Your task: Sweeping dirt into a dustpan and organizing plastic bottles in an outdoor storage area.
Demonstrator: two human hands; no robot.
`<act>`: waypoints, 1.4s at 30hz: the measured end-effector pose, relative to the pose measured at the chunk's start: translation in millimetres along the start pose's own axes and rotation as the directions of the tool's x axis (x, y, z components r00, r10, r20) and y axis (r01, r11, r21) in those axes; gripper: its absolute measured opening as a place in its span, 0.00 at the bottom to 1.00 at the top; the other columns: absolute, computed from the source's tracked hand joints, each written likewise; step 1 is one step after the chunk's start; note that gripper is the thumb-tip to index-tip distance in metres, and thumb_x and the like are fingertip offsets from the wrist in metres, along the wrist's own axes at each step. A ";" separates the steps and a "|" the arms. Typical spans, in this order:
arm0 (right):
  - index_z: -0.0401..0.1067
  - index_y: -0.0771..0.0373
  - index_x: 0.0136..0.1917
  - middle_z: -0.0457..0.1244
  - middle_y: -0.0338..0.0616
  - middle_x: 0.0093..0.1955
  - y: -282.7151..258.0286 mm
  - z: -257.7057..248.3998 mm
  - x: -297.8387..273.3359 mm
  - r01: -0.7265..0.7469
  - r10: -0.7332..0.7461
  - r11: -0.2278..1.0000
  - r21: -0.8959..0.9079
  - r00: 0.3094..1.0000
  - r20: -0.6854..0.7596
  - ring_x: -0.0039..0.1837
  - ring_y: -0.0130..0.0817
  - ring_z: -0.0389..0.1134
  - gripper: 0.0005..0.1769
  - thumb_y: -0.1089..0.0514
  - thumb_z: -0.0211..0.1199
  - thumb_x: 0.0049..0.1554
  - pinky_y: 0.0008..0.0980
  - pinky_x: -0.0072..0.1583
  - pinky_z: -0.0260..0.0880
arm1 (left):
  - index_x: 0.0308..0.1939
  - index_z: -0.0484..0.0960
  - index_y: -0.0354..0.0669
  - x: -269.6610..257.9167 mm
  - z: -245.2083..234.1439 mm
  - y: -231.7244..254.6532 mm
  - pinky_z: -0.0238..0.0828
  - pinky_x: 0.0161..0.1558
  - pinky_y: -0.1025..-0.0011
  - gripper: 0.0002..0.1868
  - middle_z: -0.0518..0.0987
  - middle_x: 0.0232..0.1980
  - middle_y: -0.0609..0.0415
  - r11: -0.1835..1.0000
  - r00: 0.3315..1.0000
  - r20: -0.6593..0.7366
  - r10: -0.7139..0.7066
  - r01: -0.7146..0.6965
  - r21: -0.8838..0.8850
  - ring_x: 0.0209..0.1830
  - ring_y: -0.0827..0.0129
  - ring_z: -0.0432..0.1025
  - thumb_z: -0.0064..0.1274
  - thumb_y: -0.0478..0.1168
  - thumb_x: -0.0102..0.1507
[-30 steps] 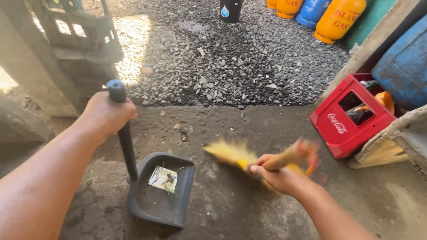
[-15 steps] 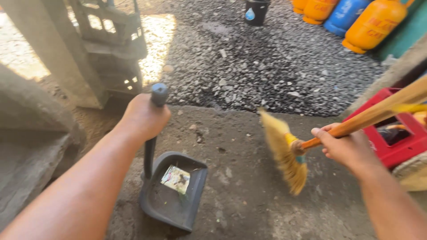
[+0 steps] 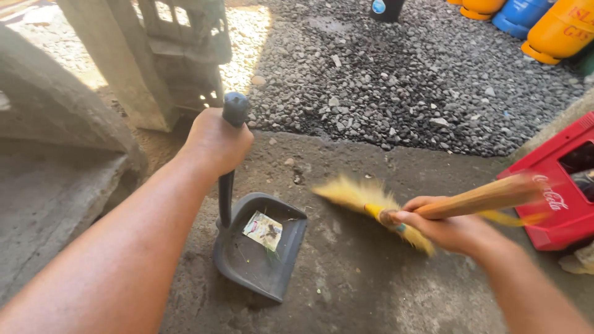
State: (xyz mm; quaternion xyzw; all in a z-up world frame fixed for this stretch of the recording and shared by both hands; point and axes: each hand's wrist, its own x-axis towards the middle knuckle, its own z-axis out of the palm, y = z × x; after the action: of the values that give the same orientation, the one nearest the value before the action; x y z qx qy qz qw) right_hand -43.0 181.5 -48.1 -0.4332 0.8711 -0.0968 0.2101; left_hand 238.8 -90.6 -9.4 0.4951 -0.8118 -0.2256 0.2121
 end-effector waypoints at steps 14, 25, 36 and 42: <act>0.81 0.56 0.56 0.72 0.46 0.47 64.1 -6.8 75.2 -0.007 0.016 0.999 0.044 0.979 -0.203 0.50 0.37 0.73 0.21 0.42 0.66 0.57 0.40 0.52 0.73 | 0.38 0.86 0.39 -59.2 -40.4 26.1 0.74 0.50 0.60 0.10 0.84 0.41 0.39 0.984 0.994 -0.063 -0.089 0.078 -0.162 0.45 0.49 0.80 0.53 0.38 0.57; 0.73 0.45 0.60 0.73 0.46 0.50 54.7 89.6 33.9 -0.140 0.111 0.972 -0.191 0.982 -0.154 0.55 0.48 0.75 0.23 0.39 0.66 0.54 0.45 0.55 0.74 | 0.40 0.84 0.39 -81.9 -33.2 -32.5 0.78 0.47 0.56 0.12 0.85 0.42 0.37 0.927 0.963 0.050 -0.264 0.268 -0.264 0.44 0.47 0.83 0.45 0.35 0.61; 0.81 0.54 0.42 0.74 0.43 0.50 39.7 142.5 54.3 0.146 -0.118 0.984 0.104 0.963 -0.241 0.52 0.40 0.78 0.16 0.44 0.61 0.50 0.38 0.56 0.75 | 0.41 0.86 0.44 -80.1 -31.6 -19.4 0.71 0.55 0.55 0.13 0.83 0.47 0.37 0.959 0.976 -0.107 -0.189 0.160 -0.234 0.52 0.43 0.76 0.47 0.37 0.58; 0.75 0.48 0.58 0.70 0.42 0.57 -40.1 120.5 -2.7 -0.004 0.011 0.988 0.155 0.999 -0.045 0.66 0.38 0.67 0.24 0.34 0.57 0.57 0.42 0.67 0.62 | 0.42 0.87 0.47 -73.3 -30.9 -10.1 0.71 0.55 0.55 0.14 0.83 0.48 0.38 0.962 0.979 -0.037 -0.201 0.191 -0.196 0.52 0.43 0.76 0.48 0.37 0.57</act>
State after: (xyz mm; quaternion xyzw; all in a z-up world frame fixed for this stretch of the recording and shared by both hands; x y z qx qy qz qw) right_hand 41.2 161.0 -140.8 -0.4098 0.8672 -0.1736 0.2234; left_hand 294.2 -33.7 0.9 0.5566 -0.7271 -0.3082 0.2581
